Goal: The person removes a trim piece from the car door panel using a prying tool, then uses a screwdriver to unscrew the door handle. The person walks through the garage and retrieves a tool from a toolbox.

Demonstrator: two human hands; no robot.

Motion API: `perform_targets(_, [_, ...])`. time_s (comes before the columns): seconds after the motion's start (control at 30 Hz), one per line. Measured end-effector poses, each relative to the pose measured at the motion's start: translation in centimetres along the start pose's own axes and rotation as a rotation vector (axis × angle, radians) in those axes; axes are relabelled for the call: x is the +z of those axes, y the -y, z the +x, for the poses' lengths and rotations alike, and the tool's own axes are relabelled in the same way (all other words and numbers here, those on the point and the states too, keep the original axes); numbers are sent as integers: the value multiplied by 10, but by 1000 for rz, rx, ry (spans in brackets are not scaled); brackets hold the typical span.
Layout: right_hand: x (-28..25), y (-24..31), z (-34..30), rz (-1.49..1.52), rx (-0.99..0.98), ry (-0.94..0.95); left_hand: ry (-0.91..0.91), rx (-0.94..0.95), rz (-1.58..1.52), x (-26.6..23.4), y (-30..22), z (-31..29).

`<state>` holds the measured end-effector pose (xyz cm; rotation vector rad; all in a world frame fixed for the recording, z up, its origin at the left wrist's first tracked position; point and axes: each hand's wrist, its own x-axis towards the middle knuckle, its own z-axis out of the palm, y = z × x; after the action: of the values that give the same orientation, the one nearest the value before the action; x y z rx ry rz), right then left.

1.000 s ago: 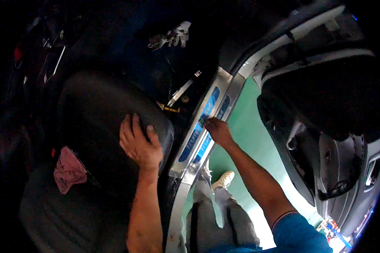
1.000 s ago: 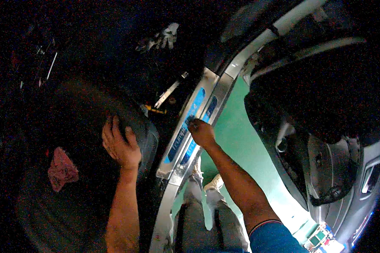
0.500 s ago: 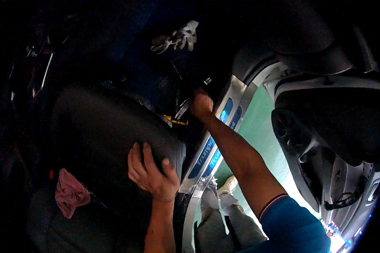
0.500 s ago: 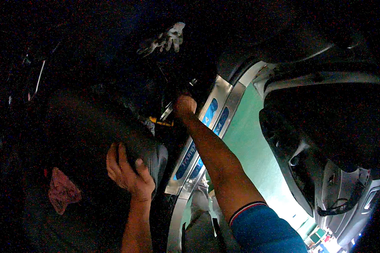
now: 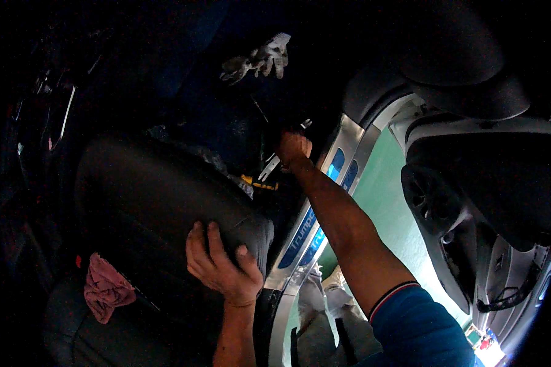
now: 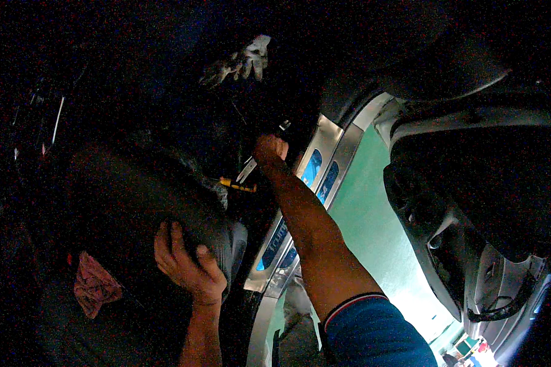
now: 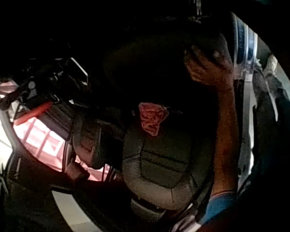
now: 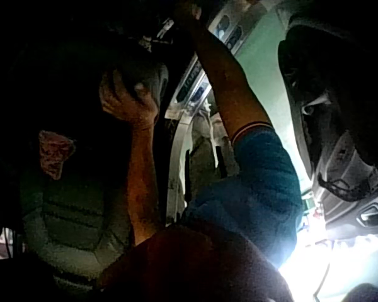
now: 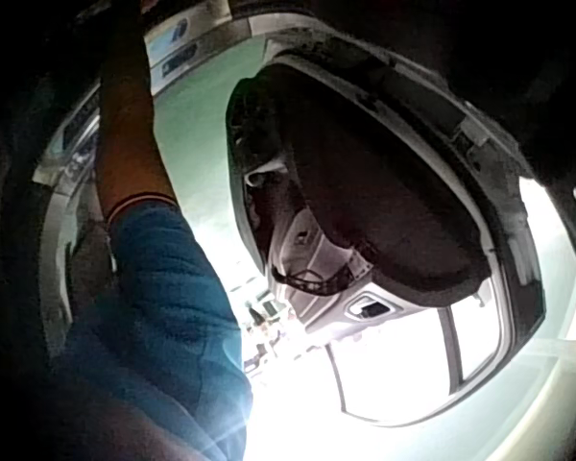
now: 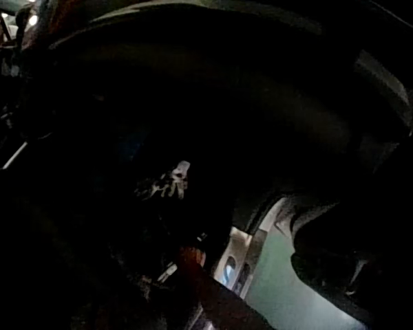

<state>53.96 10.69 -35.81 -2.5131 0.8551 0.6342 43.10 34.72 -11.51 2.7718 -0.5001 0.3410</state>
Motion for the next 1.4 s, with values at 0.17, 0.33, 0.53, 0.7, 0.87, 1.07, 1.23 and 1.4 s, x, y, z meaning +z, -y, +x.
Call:
perform_targets(0.17, [-8,-1,-7,4,-15,-2,35,11,-9,-4,-1,2])
perform_targets(0.33, [-8,4,-9,-31,-27,-5,45,0,4,-5,-1,1])
perform_targets(0.53, [12,-6,-12,31,-107,-320,26,28,-6,-2,0,1])
perform_targets(0.7, [9,0,-44,27,-296,-187,23,13,-2,-1,0,-2])
perform_targets(0.87, [49,3,-61,-226,-590,-22,23,24,7,-2,-3,0])
perform_targets(1.07, [54,26,-99,-166,-817,-253,-9,20,29,-1,2,-4])
perform_targets(1.23, [58,25,-96,-147,-761,-249,-44,53,-8,-4,-5,2])
perform_targets(1.4, [14,17,-137,168,-660,-354,-75,67,45,3,10,-9])
